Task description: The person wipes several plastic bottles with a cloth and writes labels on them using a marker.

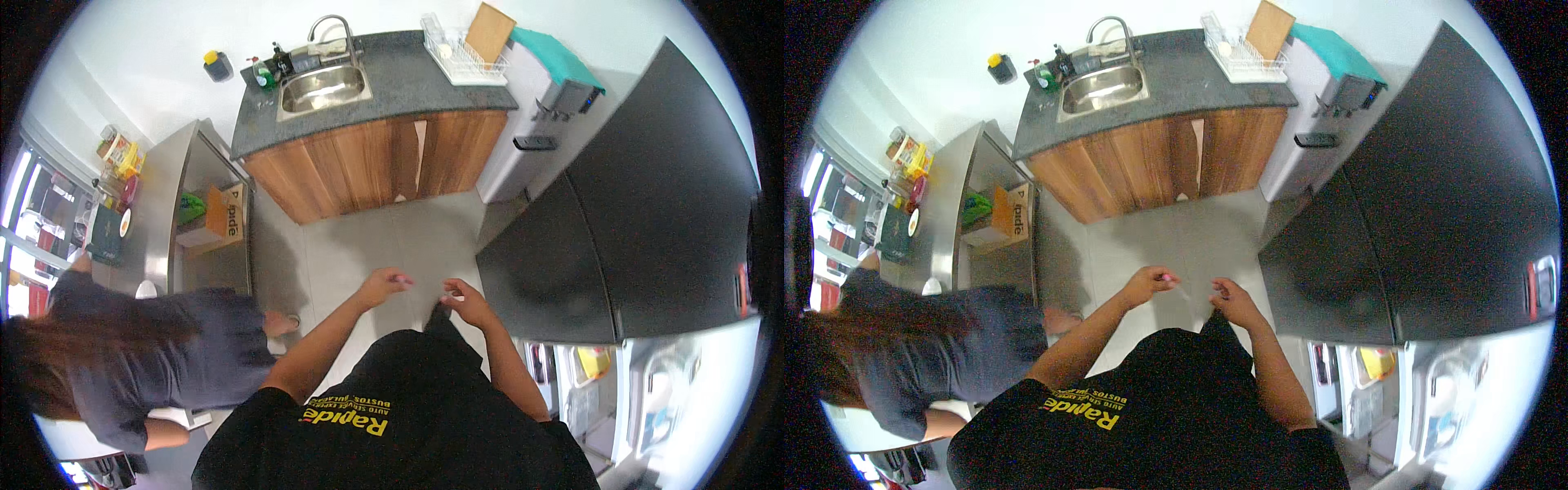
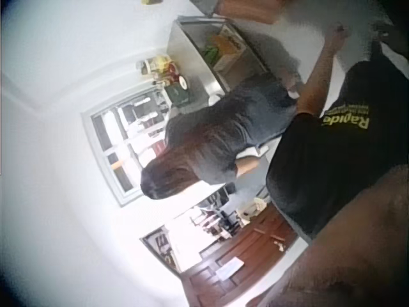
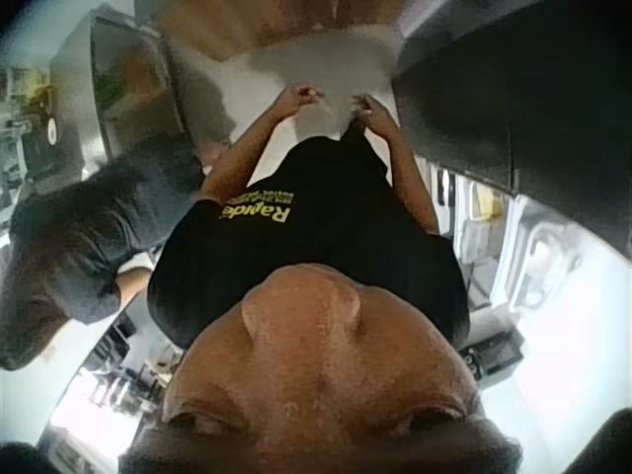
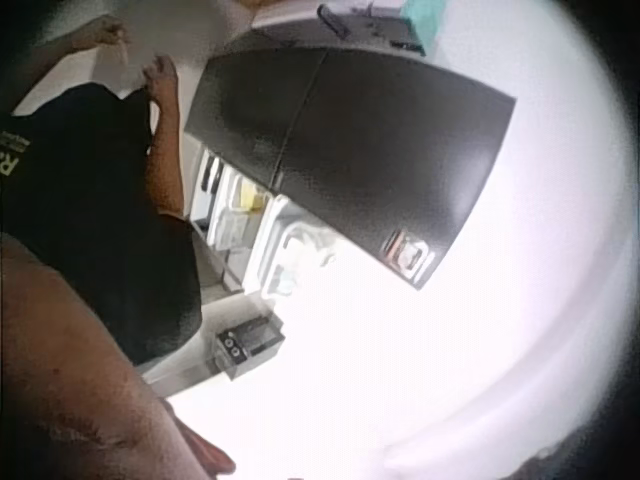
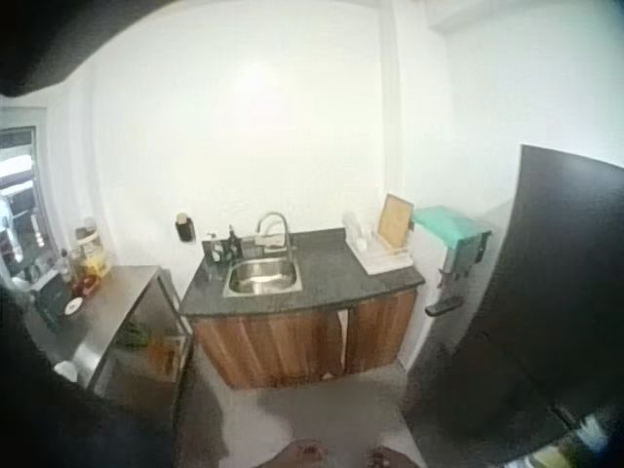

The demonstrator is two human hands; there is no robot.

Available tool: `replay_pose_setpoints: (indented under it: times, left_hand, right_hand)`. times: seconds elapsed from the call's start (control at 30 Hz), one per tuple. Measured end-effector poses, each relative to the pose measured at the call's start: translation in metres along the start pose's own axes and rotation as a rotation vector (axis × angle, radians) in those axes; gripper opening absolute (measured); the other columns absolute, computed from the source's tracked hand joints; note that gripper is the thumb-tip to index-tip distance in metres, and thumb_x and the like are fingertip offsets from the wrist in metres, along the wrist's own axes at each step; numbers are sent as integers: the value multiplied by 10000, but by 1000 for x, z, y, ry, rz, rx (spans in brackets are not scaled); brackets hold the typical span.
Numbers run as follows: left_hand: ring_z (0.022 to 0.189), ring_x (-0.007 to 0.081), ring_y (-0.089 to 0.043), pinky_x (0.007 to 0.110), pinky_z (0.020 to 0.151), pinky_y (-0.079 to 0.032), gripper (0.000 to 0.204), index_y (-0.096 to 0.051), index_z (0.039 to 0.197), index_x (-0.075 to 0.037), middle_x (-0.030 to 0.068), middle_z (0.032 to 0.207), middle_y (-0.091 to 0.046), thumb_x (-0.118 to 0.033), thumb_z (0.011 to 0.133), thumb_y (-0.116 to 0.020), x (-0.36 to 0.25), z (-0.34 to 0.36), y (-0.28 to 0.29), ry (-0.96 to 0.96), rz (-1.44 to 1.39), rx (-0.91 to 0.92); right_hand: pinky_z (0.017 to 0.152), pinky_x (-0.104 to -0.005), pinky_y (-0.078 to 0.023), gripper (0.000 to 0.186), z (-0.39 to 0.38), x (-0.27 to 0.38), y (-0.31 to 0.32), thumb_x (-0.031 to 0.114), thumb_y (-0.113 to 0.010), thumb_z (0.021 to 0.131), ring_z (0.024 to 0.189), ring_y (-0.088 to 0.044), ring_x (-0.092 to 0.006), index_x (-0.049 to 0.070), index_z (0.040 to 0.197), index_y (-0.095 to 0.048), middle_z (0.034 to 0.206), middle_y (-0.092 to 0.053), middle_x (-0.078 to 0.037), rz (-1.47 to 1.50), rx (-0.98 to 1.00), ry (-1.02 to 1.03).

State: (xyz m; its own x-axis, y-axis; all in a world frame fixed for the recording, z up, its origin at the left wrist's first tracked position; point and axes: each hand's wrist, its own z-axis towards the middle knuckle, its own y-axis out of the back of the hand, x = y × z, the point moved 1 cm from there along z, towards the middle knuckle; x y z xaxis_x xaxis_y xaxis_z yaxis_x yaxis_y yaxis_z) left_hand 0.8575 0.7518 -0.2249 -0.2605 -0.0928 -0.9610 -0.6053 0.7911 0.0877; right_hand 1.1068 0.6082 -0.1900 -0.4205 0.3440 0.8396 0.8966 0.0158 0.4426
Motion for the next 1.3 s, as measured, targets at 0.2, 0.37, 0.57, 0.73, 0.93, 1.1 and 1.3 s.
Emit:
replay_pose_setpoints:
  times: [0.2, 0.37, 0.57, 0.73, 0.93, 1.1, 1.3]
  left_hand:
    - [1065, 185, -647, 352, 960, -509, 311, -693, 1206, -36, 87, 1157, -706, -169, 926, -720, -102, 163, 42, -24, -128, 161]
    - [1102, 223, -644, 345, 971, -494, 451, -655, 1271, -62, 121, 1210, -681, -227, 861, -742, -82, 277, 228, 19, 234, -138]
    - [1032, 348, -689, 446, 919, -523, 299, -731, 1116, -68, 185, 1076, -730, -266, 930, -607, -155, 408, 510, 114, 659, -680]
    - [1050, 378, -663, 473, 944, -517, 291, -733, 1131, -107, 165, 1107, -715, -252, 897, -641, -187, 520, 695, 65, 828, -913]
    - [1175, 372, -567, 506, 959, -490, 449, -652, 1268, -155, 114, 1310, -559, -234, 837, -749, -181, 607, 787, 88, 1056, -1027]
    - [1151, 373, -561, 533, 953, -461, 383, -645, 1214, -132, 101, 1280, -583, -216, 847, -716, -165, 641, 822, -153, 1186, -957]
    - [1074, 361, -612, 440, 918, -496, 194, -611, 1116, -50, 171, 1115, -655, -132, 954, -542, -189, 650, 840, -140, 1238, -867]
  right_hand:
    - [824, -359, -528, 407, 184, 31, 56, 217, -643, 951, 866, -663, -219, 22, 1303, -584, 966, -697, -116, 56, 295, 52]
    - [888, -419, -521, 301, 293, 18, 122, 291, -617, 968, 973, -680, -334, 43, 1120, -695, 1021, -710, -187, -179, 268, 70]
    - [912, -476, -518, 304, 366, -46, 181, 305, -629, 951, 1047, -667, -397, 46, 1093, -700, 1092, -697, -217, -264, 105, -297]
    - [694, -483, -526, 332, 351, -127, 181, 349, -563, 967, 759, -671, -346, 41, 989, -685, 870, -683, -181, -461, -42, -490]
    - [624, -400, -494, 327, 312, -75, 158, 360, -517, 1005, 686, -617, -251, 76, 1006, -679, 827, -644, -83, -516, 142, -449]
    - [628, -366, -485, 315, 353, -45, 171, 371, -522, 1011, 699, -600, -225, 102, 1011, -686, 826, -635, -57, -485, 180, -489]
    - [763, -368, -505, 257, 484, -33, 201, 302, -644, 943, 840, -669, -242, 75, 1046, -709, 912, -703, -99, -110, 82, -649]
